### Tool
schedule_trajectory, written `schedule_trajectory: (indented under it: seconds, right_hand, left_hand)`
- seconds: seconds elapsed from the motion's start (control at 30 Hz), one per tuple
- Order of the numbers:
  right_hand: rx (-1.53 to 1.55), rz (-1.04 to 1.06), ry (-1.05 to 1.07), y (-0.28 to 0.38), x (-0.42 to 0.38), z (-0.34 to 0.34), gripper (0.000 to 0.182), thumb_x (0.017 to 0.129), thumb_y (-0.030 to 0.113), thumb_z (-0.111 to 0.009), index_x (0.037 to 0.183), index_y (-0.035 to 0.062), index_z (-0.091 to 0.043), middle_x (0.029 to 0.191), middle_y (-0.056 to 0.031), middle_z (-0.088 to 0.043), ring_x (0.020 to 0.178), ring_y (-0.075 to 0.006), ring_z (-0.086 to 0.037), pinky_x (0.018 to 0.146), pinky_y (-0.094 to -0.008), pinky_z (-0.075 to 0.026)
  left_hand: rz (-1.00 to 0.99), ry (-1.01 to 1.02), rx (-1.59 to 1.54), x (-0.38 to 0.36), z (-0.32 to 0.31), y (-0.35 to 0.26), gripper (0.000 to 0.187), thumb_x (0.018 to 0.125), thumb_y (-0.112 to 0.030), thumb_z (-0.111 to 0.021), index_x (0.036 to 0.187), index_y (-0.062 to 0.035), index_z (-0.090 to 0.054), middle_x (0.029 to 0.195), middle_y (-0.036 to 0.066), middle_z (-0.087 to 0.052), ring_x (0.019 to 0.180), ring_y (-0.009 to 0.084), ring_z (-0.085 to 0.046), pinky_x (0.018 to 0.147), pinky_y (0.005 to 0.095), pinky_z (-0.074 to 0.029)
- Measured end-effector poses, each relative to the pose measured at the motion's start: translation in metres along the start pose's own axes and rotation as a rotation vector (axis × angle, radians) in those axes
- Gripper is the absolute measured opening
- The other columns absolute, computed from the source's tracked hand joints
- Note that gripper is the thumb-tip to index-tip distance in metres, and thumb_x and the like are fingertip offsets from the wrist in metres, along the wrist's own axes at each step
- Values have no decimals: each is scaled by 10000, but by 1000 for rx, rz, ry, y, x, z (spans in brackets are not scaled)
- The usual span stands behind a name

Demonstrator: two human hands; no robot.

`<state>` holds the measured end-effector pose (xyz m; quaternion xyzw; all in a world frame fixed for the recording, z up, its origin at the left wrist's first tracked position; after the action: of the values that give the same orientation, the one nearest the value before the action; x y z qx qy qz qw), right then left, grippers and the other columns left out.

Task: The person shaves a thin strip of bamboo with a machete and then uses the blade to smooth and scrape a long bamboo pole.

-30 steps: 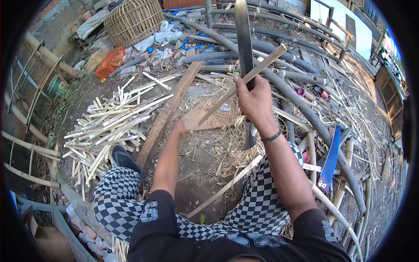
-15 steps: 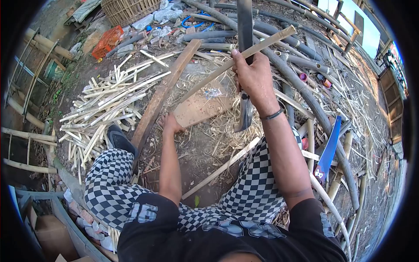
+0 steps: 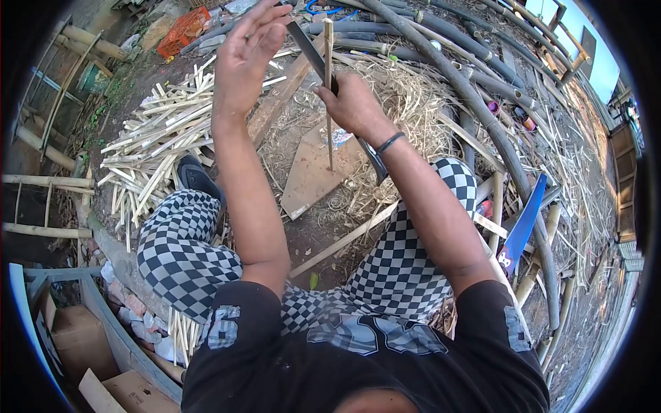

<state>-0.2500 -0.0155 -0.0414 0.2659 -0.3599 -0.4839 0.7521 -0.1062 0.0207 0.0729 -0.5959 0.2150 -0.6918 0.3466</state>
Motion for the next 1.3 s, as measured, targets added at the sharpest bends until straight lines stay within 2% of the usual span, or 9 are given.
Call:
schedule_trajectory:
  seconds: [0.07,0.23,0.4,0.5,0.63,0.8,0.9,1.1,1.3]
  right_hand:
    - [13,23,25,6,0,-11,338,922,304,-676,922,-34,-657,783,-223,-677,757,-355,-679,719,-454,-518]
    - [109,113,75,22,-11,-27,414,902,367,-699,895,-41,-632,748,-218,-664,721,-343,-662,708,-445,-508]
    - [348,-15,290,24,-17,-31,716,803,434,-812,1171,-84,-481,627,-37,-544,466,-111,-544,390,-273,-428]
    - [296,-112,318,25,-21,-24,802,782,438,-827,1224,-100,-430,620,-32,-539,476,-121,-556,398,-281,-444]
    - [320,13,342,27,-31,-32,437,958,276,-640,1181,-35,-429,680,-46,-550,483,-113,-554,392,-287,-453]
    - [70,130,397,63,-75,-35,244,959,96,-464,1156,-44,-428,734,-183,-600,720,-345,-637,668,-467,-481]
    - [171,109,467,90,-106,-44,220,946,69,-469,1128,-34,-400,672,-233,-581,683,-431,-631,629,-516,-474]
    - [40,109,400,98,-125,-58,245,948,68,-480,1133,-26,-350,619,-257,-577,643,-474,-619,573,-562,-474]
    - [12,125,299,103,-150,-74,332,838,37,-557,1106,-21,-372,680,-250,-632,654,-461,-641,553,-530,-512]
  left_hand:
    - [-132,51,42,8,-11,-12,678,945,-497,-607,1381,12,-505,1248,146,-633,1159,255,-609,1042,363,-441]
    - [106,253,-414,-16,-31,8,485,1010,-420,-523,1193,21,-607,885,80,-615,843,160,-604,816,298,-494]
    - [144,-166,-564,-48,3,22,355,1040,-299,-520,1007,39,-623,704,11,-484,649,101,-449,598,247,-380]
    - [110,-355,-497,-80,25,17,318,1038,-274,-528,986,29,-608,704,11,-485,650,104,-455,597,246,-384]
    - [116,-439,-470,-108,45,-2,302,1048,-261,-500,969,17,-585,720,46,-529,665,121,-500,626,252,-435]
    - [-16,-410,-297,-129,51,-15,302,1044,-267,-498,877,-16,-517,736,82,-541,653,161,-517,621,313,-448]
    - [-123,-376,-443,-131,46,-12,307,1036,-282,-512,867,-25,-507,725,91,-539,652,168,-516,602,297,-442]
    - [-25,-446,-497,-135,52,-11,367,1038,-352,-506,818,-59,-474,604,9,-384,490,78,-334,453,225,-274]
    - [30,-924,-496,-173,74,14,524,1044,-519,-384,683,-149,-295,518,-44,-221,413,62,-129,379,265,-66]
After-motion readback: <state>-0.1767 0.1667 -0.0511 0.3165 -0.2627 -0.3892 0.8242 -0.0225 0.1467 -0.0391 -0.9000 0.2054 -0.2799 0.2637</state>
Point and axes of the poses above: each hand's wrist, its own x-axis towards the middle knuckle, its own z-axis out of the back of the hand, y = z × x, the point moved 8 cm from there along x, towards the middle knuckle
